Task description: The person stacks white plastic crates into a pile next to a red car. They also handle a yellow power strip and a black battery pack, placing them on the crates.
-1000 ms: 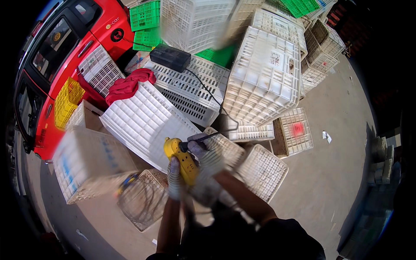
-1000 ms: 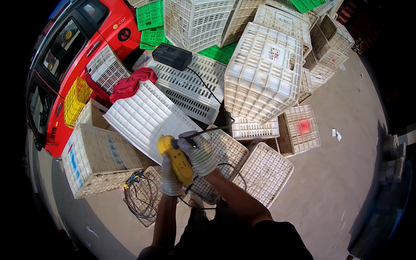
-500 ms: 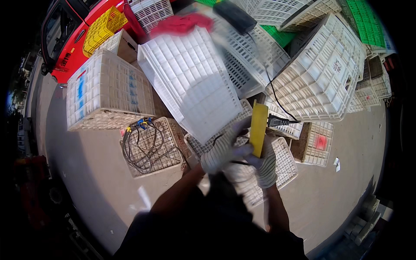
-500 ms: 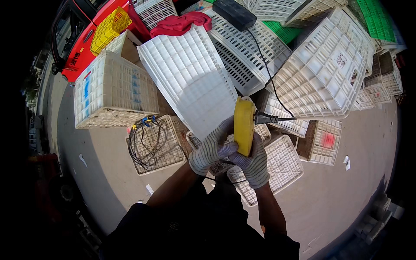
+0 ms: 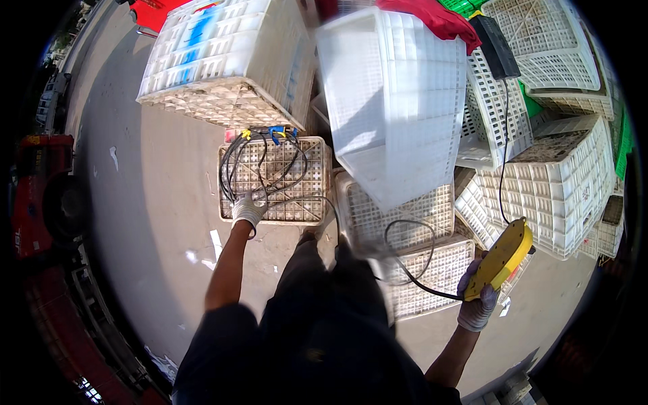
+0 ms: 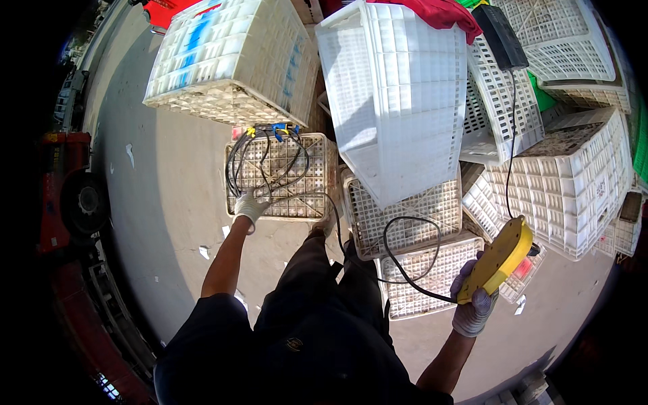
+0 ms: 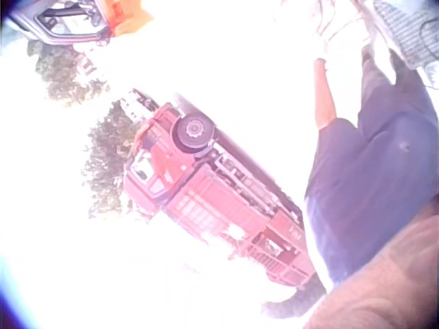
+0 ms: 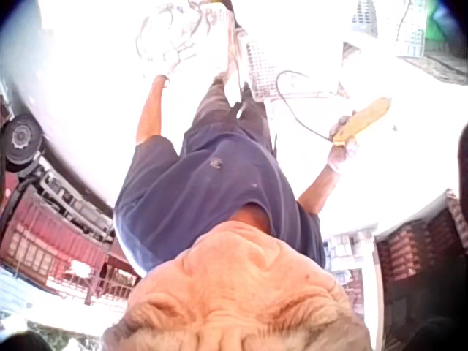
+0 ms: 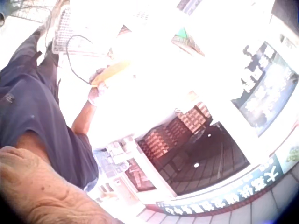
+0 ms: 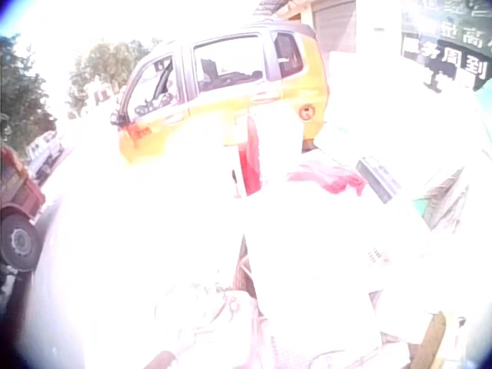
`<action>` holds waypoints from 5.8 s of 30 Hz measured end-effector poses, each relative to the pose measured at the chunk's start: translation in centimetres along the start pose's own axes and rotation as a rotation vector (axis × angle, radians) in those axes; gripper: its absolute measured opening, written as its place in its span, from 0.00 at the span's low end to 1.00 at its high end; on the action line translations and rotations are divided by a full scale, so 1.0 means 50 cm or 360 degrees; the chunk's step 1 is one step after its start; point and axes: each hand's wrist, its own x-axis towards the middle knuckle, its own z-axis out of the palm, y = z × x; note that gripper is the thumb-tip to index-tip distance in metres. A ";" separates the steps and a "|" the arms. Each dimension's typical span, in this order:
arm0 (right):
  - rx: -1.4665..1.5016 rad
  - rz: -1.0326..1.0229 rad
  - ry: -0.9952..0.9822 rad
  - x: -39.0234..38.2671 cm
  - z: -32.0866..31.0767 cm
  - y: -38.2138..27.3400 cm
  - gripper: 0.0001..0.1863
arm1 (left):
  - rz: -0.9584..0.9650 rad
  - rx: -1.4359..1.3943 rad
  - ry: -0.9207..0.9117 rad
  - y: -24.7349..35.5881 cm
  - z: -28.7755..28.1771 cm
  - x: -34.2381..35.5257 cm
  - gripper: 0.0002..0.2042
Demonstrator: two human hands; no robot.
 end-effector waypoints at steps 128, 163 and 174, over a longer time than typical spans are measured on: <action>-0.0743 -0.1381 0.0099 0.645 -1.312 -0.568 0.32 | 0.0593 -0.2429 -0.0436 1.205 -0.029 -1.537 0.28; -0.1316 -0.0662 -0.1077 -0.647 -1.577 -0.327 0.36 | 0.1817 -0.2503 -0.0795 1.376 0.363 -2.164 0.26; 0.0454 -0.0354 -0.0134 -0.716 -2.147 -0.492 0.24 | 0.2115 -0.2005 -0.1342 1.841 0.581 -2.572 0.29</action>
